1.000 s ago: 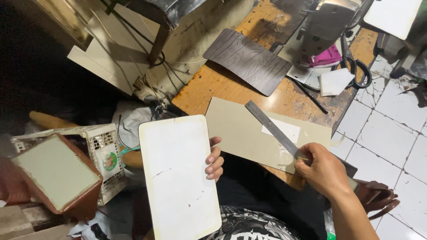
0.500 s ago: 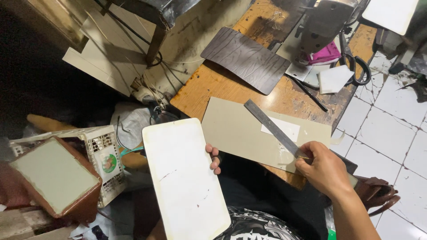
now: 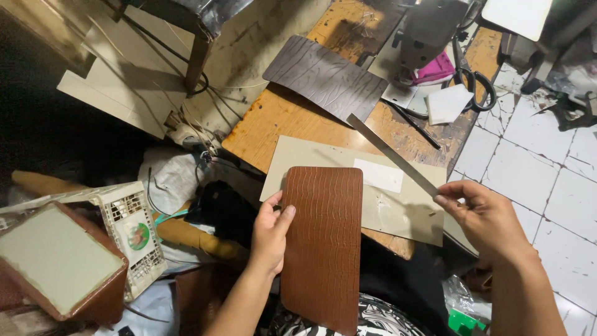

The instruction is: Measuring and marking leather pieces using a ruler and a pen on a workbench

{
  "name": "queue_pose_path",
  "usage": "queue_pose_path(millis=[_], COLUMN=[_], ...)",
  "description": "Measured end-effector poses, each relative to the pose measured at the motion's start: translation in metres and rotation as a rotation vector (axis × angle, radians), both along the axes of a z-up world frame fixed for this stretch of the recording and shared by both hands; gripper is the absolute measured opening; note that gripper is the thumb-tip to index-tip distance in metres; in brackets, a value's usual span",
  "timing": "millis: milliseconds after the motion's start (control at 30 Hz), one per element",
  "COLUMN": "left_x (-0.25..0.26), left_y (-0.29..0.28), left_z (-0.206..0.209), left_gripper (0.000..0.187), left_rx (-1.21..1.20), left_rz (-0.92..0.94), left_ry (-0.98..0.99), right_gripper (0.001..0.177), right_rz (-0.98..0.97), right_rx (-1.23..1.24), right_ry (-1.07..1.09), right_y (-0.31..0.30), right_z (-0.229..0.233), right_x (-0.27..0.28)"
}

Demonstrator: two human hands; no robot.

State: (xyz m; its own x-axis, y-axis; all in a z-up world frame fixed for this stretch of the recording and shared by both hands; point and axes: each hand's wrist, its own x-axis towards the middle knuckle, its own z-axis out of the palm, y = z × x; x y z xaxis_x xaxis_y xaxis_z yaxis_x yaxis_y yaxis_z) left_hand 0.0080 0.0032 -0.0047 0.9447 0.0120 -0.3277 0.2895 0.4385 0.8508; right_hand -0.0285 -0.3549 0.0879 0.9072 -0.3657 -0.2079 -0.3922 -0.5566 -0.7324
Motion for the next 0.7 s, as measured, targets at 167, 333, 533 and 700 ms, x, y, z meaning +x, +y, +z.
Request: queue_pose_path(millis=[167,333,533,700], left_x=[0.004,0.008,0.004,-0.015], left_y=[-0.008,-0.011,-0.005,-0.006], left_z=[0.002,-0.001,0.027,0.075], left_gripper=[0.051,0.048,0.061,0.08], left_rx=[-0.008,0.037,0.349,1.241], left_rz=[-0.016,-0.072,-0.131,-0.402], left_ry=[-0.034,-0.101,-0.142,-0.471], right_gripper=[0.014,0.009,0.009,0.021], right_rz=[-0.007,0.192,0.332,0.366], right_rx=[0.097,0.066,-0.16,-0.383], right_ry=[-0.058,-0.13,0.001,0.093], right_y=[-0.001,0.008,0.034,0.043], right_z=[0.01,-0.002,-0.006,-0.026], right_x=[0.006,0.021,0.045,0.048])
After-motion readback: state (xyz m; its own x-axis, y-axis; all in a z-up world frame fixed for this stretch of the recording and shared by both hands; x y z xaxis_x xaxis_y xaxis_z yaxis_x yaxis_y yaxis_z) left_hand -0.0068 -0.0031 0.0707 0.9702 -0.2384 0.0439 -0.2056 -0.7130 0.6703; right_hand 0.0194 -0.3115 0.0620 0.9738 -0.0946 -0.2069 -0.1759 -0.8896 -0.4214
